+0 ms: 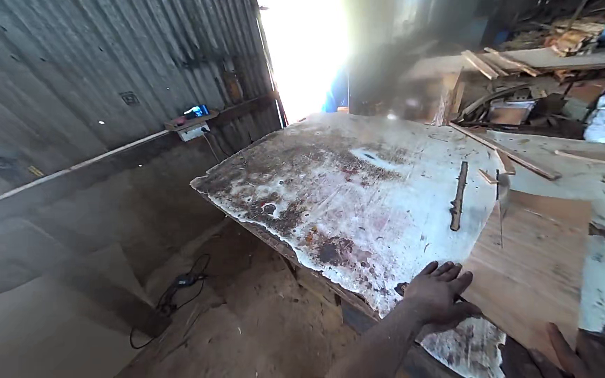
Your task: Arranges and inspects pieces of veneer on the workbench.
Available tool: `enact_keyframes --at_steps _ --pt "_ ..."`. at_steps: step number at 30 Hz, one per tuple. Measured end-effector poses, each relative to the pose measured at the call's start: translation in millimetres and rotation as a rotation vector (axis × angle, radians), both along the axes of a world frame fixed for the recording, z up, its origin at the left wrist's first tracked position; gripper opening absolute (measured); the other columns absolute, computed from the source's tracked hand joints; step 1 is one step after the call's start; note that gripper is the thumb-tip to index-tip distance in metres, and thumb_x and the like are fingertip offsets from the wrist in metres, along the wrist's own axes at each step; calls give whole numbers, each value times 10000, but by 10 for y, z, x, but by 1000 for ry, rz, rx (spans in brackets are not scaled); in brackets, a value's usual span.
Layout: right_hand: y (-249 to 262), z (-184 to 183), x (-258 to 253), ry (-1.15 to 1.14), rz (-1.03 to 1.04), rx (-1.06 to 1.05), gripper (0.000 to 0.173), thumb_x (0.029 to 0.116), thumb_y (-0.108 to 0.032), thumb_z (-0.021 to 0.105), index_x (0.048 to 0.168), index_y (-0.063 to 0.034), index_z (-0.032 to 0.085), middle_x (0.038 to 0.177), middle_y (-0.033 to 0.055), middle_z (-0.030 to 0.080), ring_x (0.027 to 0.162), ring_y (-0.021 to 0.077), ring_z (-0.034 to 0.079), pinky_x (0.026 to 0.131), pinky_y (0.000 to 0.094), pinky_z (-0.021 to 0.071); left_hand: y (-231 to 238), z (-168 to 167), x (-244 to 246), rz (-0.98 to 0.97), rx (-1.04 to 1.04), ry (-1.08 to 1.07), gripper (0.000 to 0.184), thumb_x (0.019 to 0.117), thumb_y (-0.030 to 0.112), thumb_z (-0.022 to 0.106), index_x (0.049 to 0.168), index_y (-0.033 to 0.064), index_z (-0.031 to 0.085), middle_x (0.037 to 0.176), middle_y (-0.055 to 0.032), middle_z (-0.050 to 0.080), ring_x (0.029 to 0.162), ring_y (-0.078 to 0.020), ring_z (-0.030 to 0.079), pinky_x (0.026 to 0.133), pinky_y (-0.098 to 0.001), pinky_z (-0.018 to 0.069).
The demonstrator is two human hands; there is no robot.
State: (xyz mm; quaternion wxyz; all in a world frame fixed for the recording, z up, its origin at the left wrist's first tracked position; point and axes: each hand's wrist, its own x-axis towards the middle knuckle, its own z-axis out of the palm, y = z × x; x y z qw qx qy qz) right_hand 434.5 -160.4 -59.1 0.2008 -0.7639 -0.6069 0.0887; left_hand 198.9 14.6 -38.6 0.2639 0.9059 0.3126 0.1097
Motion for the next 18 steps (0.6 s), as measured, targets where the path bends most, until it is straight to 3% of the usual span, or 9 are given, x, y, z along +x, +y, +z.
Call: enact_keyframes --at_steps 2,5,10,18 --pt "142 -54 39 -33 13 58 739 1010 -533 502 1596 -105 362 1625 335 247 1519 495 234 1249 600 183 108 56 8 21 -17 7 713 1010 583 504 1594 194 381 1659 -64 349 1566 -212 238 1295 -467 106" --pt "249 44 27 -66 -99 48 690 992 -479 542 1558 -97 438 1609 301 323 1499 483 299 1223 607 255 222 -33 182 8 -26 28 712 1010 607 483 1603 232 365 1677 -19 314 1571 -176 213 1299 -459 116" --pt "519 140 132 -80 -175 -127 715 1013 -573 470 1608 -194 355 1666 225 250 1562 362 210 1271 527 176 446 -23 351 29 -17 100 767 1011 660 405 1631 223 289 1702 2 246 1585 -127 127 1304 -420 66" --pt "796 97 310 -52 -175 -106 712 1015 -576 450 1611 -201 348 1675 215 231 1573 351 172 1283 500 133 691 -71 542 55 37 145 763 1019 670 357 1635 227 277 1707 13 228 1586 -118 109 1299 -408 66"
